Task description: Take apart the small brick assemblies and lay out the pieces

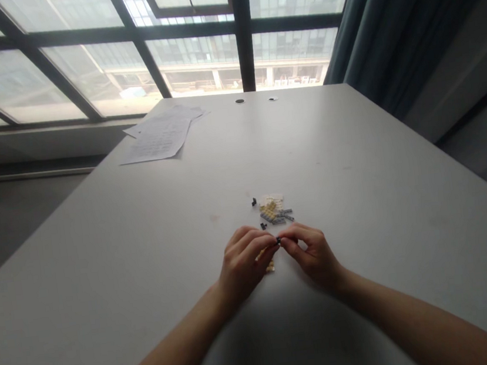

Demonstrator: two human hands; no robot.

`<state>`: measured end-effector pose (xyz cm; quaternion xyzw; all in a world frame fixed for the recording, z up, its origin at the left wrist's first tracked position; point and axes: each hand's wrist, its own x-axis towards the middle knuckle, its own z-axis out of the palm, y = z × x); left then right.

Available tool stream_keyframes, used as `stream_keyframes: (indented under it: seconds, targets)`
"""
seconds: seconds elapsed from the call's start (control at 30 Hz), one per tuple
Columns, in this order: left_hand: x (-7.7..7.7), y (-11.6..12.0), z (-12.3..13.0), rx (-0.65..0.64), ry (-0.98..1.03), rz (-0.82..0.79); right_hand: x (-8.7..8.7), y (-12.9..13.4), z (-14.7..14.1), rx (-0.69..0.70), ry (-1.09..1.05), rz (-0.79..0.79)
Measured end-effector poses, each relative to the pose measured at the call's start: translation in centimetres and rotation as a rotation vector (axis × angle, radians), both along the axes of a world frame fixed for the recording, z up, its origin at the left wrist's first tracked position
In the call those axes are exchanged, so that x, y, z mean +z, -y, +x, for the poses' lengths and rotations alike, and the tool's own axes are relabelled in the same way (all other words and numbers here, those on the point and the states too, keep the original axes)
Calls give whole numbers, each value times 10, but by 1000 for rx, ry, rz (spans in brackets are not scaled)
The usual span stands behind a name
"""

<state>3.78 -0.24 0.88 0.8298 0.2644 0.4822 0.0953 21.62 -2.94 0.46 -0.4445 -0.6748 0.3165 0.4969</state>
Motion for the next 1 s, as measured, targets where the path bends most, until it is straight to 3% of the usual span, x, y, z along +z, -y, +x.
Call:
stream_keyframes:
  seconds: [0.17,0.57,1.0]
  targets:
    - [-3,1,-2,-4,-52,20,-2,0,0,-61,10,2]
    - [-1,1,-1,3,6,29,1,-1,2,146,-10,-35]
    - [-3,1,0,-12,-23,17,2,-1,1,71,-3,-57]
